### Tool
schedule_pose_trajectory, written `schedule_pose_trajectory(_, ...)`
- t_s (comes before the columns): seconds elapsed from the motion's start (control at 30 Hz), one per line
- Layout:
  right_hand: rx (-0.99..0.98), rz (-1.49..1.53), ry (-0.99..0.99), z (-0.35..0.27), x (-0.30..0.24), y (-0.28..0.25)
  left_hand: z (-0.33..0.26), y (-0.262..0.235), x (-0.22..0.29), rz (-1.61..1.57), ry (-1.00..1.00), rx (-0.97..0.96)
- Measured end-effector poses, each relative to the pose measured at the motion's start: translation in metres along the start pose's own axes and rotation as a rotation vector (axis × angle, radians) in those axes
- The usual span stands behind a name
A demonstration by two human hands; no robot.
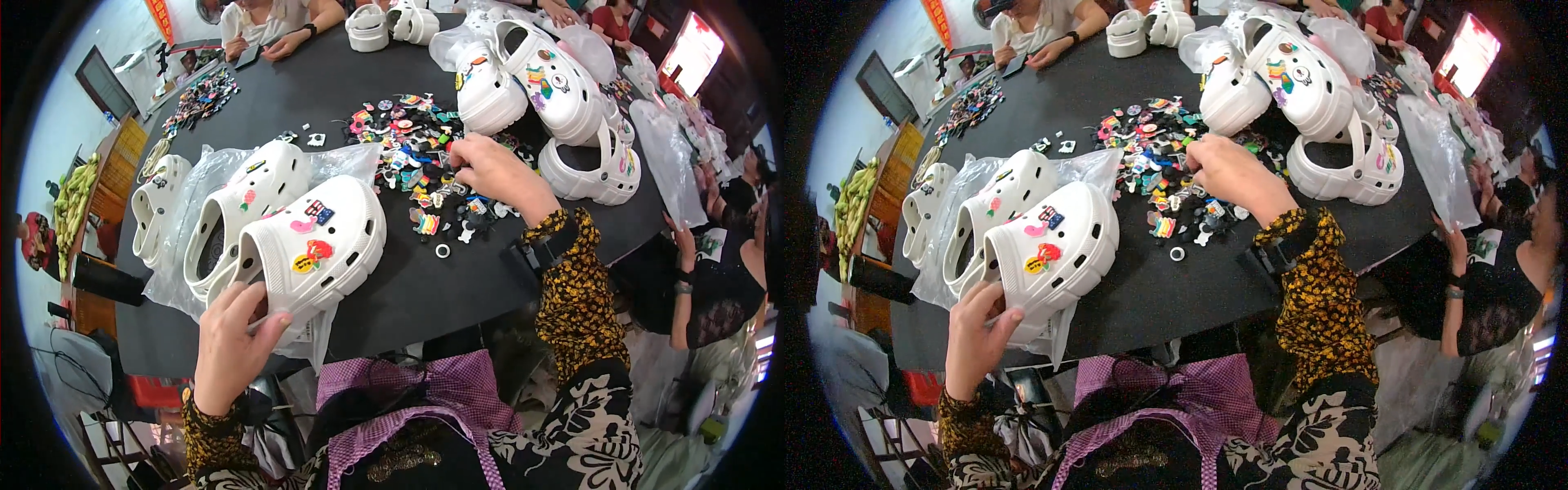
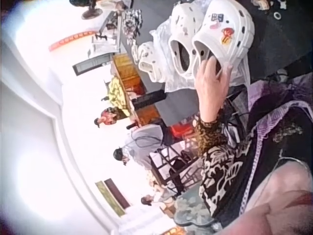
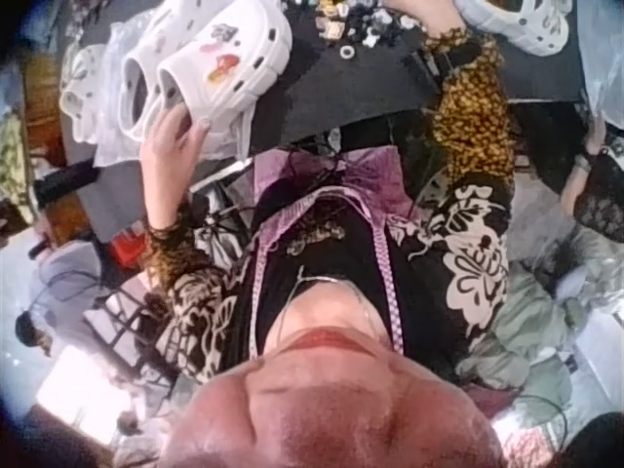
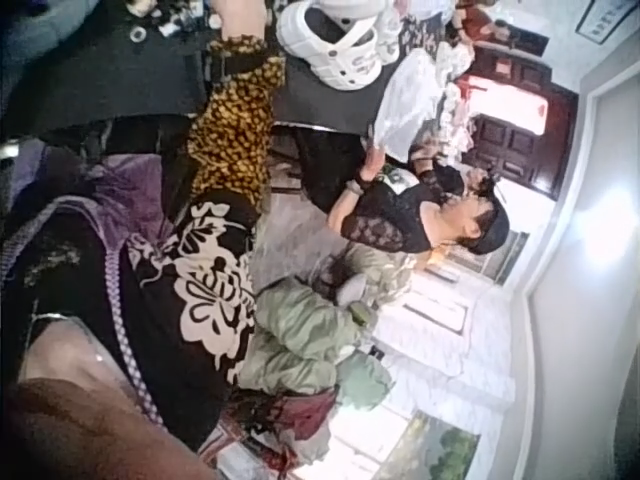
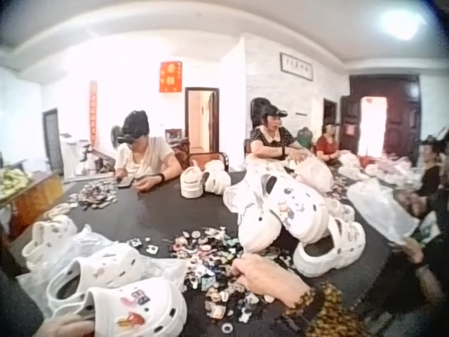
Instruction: Attaching decorative charms to the holes of white rubber clogs.
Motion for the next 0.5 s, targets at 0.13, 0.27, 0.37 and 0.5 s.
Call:
schedule_pose_trajectory(0.13, 0.102, 0.087, -0.06, 0.014, -0.022, -0.01, 0.011, 0.005, -0.002, 0.077, 0.086, 0.099)
schedule_pose_trajectory(0.27, 0.145, 0.168, -0.1, 0.026, -0.045, -0.014, 0.017, 0.009, -0.003, 0.2, 0.122, 0.054)
schedule_pose_trajectory(0.37, 0.058, 0.108, -0.074, 0.034, -0.041, 0.002, 0.017, 0.014, -0.005, 0.191, 0.071, 0.044)
schedule_pose_trajectory(0.5, -0.005, 0.029, -0.061, 0.027, -0.018, 0.02, 0.016, 0.02, -0.012, 0.146, 0.103, 0.097)
Point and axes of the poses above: each hand's wrist, its own z-axis towards the middle knuckle, its own y-axis out of the palm, x = y × z, the point moved 2 cm from there along z, towards the middle knuckle, and after that the axes turned 3 degrees about y, right-handed, at the moved point
